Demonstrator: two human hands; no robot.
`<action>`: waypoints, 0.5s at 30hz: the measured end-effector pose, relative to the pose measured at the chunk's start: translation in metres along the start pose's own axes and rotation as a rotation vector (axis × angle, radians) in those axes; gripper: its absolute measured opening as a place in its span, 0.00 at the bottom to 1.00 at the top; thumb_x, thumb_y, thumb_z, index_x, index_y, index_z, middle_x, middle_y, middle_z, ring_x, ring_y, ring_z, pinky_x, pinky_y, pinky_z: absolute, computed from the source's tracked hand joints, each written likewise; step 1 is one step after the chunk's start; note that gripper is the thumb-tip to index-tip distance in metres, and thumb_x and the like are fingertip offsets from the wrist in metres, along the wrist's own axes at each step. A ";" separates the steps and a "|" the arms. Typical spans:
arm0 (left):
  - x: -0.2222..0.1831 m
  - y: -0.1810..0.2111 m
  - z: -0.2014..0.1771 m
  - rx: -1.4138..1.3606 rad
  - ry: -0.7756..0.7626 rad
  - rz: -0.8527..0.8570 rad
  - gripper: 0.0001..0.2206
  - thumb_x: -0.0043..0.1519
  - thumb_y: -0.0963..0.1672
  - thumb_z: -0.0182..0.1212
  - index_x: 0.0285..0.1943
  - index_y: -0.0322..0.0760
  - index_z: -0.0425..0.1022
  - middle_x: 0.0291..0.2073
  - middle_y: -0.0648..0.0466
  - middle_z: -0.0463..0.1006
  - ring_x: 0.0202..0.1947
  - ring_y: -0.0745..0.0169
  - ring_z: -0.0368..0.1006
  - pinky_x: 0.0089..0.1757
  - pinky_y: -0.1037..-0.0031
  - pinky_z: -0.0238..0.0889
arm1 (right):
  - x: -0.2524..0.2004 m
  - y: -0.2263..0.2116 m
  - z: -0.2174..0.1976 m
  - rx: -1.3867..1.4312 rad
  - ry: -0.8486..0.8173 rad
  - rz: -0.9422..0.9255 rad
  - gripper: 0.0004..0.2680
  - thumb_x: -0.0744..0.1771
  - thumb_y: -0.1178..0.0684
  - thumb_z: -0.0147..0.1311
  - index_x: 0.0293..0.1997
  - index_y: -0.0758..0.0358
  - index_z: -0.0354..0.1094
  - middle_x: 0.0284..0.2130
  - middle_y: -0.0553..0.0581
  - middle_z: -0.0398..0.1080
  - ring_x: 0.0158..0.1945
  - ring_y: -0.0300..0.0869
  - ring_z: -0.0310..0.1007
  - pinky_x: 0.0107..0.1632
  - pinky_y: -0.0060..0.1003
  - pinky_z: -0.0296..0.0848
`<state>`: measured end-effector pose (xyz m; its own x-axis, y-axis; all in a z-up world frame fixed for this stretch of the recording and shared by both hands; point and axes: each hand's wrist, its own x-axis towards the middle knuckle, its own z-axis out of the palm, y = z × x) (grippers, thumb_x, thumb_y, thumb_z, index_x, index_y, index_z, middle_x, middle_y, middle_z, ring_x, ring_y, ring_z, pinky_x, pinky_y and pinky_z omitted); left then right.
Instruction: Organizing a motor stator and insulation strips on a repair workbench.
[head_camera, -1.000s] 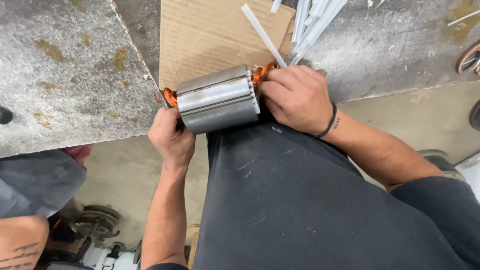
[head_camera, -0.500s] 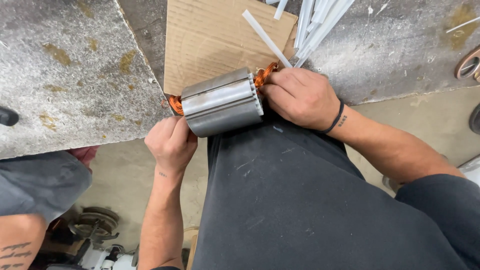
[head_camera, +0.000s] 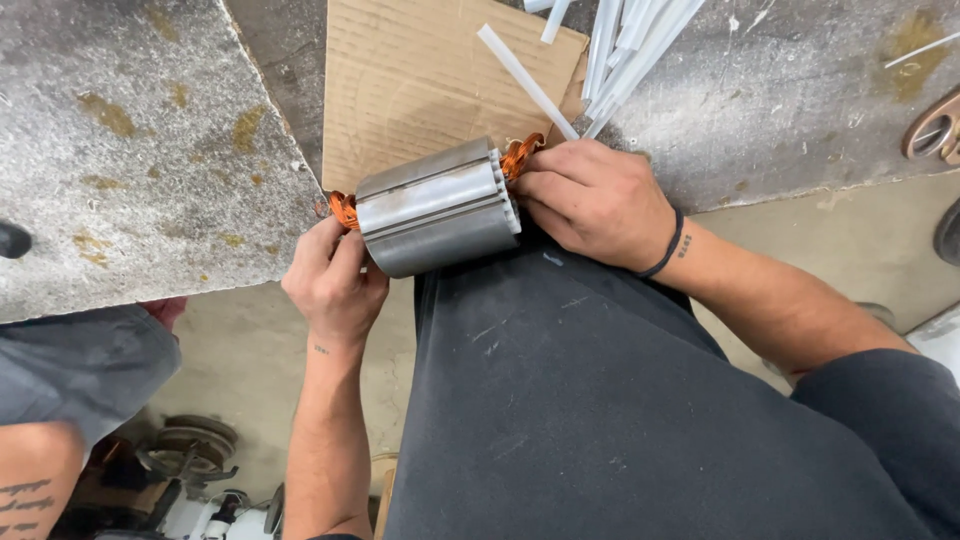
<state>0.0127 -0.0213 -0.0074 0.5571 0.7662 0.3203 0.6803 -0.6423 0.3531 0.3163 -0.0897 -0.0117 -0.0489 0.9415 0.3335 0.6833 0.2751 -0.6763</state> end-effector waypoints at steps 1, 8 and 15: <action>0.002 0.000 -0.001 -0.003 -0.001 0.001 0.05 0.58 0.36 0.63 0.32 0.37 0.78 0.36 0.53 0.77 0.32 0.55 0.73 0.37 0.67 0.72 | 0.001 0.001 -0.001 -0.002 0.000 0.002 0.01 0.69 0.57 0.59 0.39 0.58 0.75 0.37 0.52 0.76 0.40 0.47 0.79 0.41 0.35 0.78; -0.005 0.002 -0.008 0.092 -0.060 0.092 0.08 0.58 0.36 0.57 0.26 0.40 0.72 0.29 0.54 0.72 0.21 0.56 0.65 0.29 0.68 0.66 | -0.004 0.009 0.000 -0.084 -0.038 -0.060 0.07 0.69 0.55 0.56 0.30 0.57 0.70 0.31 0.51 0.71 0.38 0.46 0.78 0.39 0.33 0.77; -0.007 0.002 -0.004 0.098 -0.017 0.045 0.09 0.54 0.34 0.53 0.23 0.39 0.68 0.26 0.54 0.68 0.19 0.54 0.61 0.27 0.69 0.63 | -0.006 0.011 0.004 -0.137 -0.021 -0.113 0.08 0.69 0.51 0.60 0.30 0.56 0.70 0.30 0.50 0.68 0.37 0.45 0.77 0.40 0.32 0.77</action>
<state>0.0083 -0.0283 -0.0052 0.5957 0.7371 0.3190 0.6970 -0.6718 0.2508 0.3208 -0.0919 -0.0241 -0.1448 0.9104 0.3875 0.7654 0.3513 -0.5392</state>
